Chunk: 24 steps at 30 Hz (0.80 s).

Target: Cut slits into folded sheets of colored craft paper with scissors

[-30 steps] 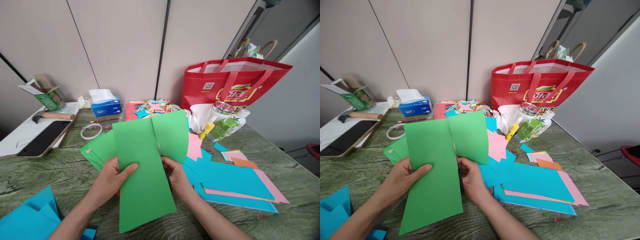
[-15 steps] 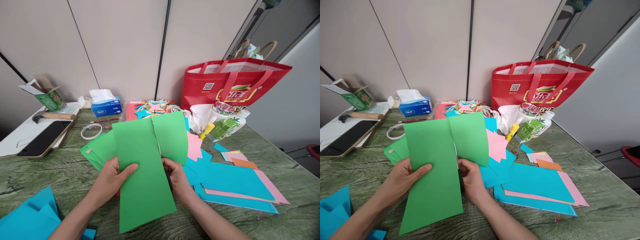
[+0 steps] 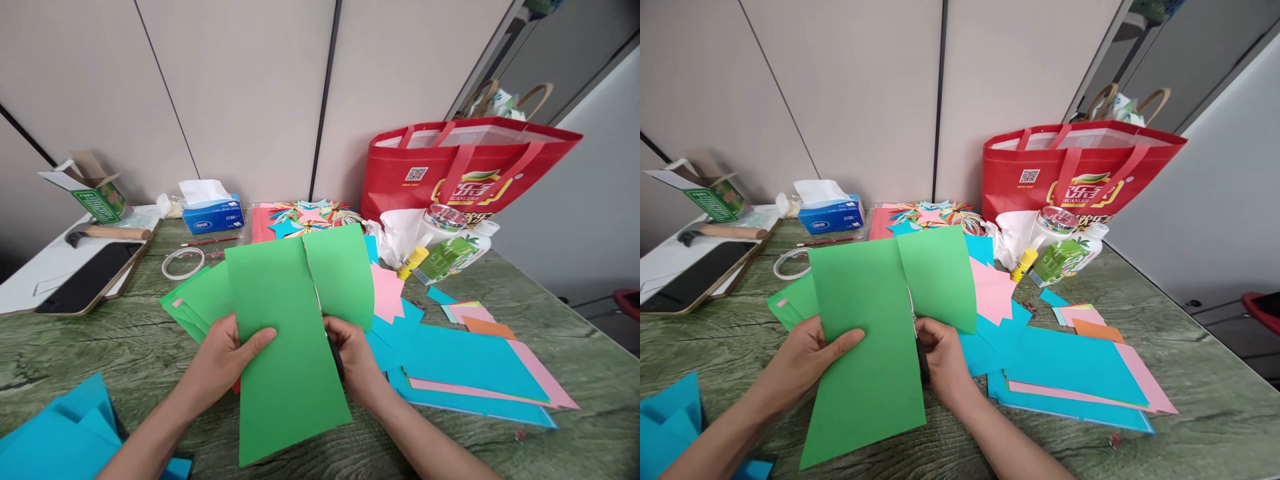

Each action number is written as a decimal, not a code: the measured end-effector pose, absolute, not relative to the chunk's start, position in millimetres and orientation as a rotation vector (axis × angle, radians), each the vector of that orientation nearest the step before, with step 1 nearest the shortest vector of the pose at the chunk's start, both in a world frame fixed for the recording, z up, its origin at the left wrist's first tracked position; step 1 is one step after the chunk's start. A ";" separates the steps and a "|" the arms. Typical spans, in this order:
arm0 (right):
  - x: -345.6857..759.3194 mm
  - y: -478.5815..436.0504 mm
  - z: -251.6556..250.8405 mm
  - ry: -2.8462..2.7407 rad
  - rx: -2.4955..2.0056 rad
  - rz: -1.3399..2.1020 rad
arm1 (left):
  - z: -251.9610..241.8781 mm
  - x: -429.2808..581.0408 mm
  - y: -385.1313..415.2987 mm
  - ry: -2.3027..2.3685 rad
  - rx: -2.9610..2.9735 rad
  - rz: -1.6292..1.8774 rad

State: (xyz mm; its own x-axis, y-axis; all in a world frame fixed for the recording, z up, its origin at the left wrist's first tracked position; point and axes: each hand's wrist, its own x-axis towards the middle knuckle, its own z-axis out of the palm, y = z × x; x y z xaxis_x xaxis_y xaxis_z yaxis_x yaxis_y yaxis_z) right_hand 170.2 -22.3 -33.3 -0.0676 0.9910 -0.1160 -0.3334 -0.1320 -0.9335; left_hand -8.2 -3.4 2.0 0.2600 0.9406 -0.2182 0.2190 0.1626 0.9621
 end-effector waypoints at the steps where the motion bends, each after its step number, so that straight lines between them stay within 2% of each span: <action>1: 170.2 -22.2 -33.4 -0.924 -1.012 1.476 | 1.7 -8.1 -3.3 1.210 1.324 0.761; 24: 169.1 -21.3 -39.8 -0.968 -1.005 1.489 | -2.5 -6.3 -2.5 1.148 1.246 0.864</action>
State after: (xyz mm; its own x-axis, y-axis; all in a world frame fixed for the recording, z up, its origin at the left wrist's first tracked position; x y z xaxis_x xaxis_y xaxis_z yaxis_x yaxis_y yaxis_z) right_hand 169.1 -21.3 -39.8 -0.1000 0.9901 -0.0988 -0.3112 -0.1255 -0.9420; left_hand -6.3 -2.5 -2.5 0.2437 0.9536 -0.1767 0.0947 0.1579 0.9829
